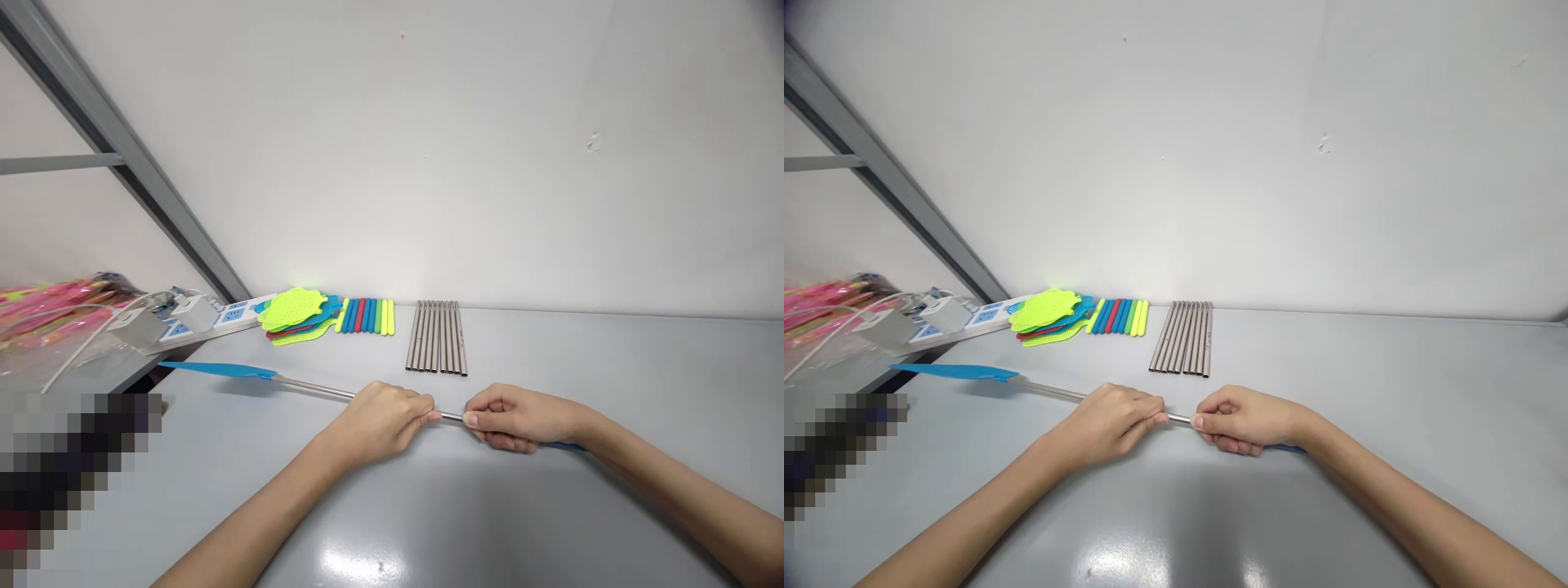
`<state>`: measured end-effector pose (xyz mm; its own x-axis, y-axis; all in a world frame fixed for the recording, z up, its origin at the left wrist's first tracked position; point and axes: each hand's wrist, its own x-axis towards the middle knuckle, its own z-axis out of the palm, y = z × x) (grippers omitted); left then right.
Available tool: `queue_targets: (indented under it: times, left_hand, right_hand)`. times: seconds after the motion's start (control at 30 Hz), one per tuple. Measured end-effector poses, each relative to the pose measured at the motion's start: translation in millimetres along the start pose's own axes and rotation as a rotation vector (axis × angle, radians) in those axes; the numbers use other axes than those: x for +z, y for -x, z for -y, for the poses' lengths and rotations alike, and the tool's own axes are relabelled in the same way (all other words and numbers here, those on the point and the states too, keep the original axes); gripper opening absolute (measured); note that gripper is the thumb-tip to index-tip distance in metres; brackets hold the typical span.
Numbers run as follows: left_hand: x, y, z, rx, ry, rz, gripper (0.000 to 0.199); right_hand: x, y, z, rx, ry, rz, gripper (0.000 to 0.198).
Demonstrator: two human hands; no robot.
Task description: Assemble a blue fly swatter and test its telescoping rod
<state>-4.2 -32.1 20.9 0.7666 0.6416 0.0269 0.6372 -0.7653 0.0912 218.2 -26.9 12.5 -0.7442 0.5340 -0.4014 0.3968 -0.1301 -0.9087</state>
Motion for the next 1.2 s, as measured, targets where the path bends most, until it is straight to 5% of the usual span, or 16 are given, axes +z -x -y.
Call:
queue_targets:
  times: [0.57,1.2]
  left_hand:
    - [-5,2,7,-0.003,-0.038,-0.025,0.029]
    - [2,1,-3,-0.043,-0.106,-0.04,0.028]
  right_hand:
    - [-2,0,-3,0.003,-0.027,-0.006,0.033]
    - [-16,-2,-11,-0.015,-0.248,0.155,0.024]
